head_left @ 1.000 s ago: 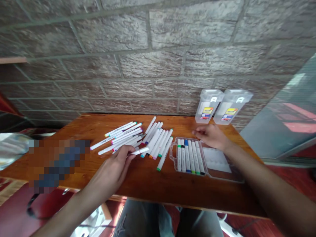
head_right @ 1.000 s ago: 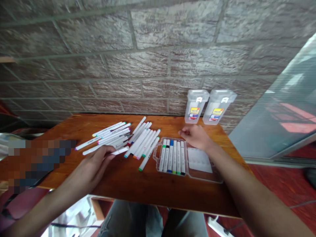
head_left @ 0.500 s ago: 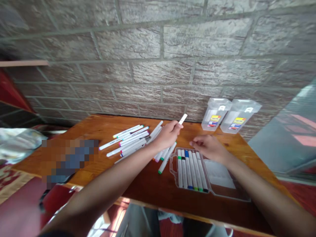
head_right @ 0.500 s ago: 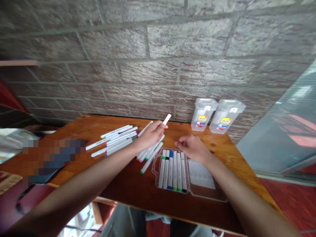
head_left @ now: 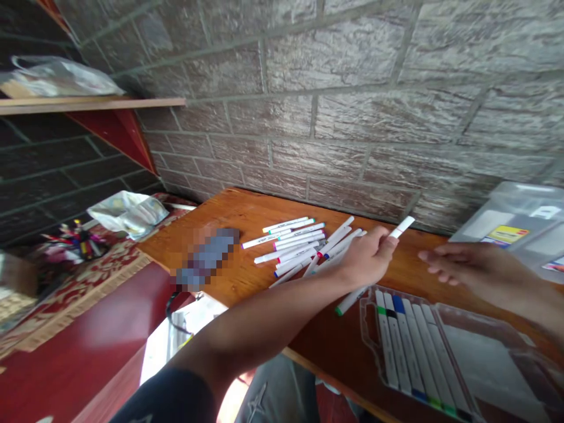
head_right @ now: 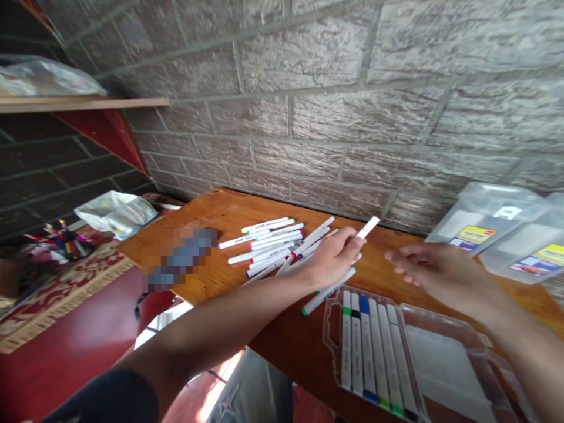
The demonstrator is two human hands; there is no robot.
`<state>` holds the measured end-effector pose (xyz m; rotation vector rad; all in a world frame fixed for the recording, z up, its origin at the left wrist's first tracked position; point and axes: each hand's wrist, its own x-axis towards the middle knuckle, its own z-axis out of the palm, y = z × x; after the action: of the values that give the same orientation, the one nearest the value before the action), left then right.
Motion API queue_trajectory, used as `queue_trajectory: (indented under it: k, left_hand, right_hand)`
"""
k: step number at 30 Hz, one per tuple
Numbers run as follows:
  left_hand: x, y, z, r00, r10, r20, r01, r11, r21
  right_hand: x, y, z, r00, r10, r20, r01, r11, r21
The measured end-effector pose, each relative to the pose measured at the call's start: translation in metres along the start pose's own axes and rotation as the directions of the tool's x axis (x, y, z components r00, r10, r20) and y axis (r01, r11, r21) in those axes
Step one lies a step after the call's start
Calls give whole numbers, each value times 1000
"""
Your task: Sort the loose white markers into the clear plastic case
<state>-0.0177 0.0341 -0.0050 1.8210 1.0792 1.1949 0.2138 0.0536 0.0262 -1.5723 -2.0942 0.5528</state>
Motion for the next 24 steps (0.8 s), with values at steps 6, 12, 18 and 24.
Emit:
queue_trajectory:
  k: [6,12,18,24]
  left_hand:
    - [-3,-2,4,993,-41,108,55,990,-134]
    - [-7,3,12,993,39,112,26,852,-523]
    - [-12,9,11,989,-54,139,136,703,-698]
    - [-16,12,8,979,-119,165,202,673,-712]
  right_hand:
    - [1,4,-23,967,205,-152,-137,920,368]
    - [-30,-12,0,998,-18,-62,40,925,379]
    - [-42,-23,19,945,-325,27,307,913,267]
    - [-42,-17,21,952,-302,54,251,867,431]
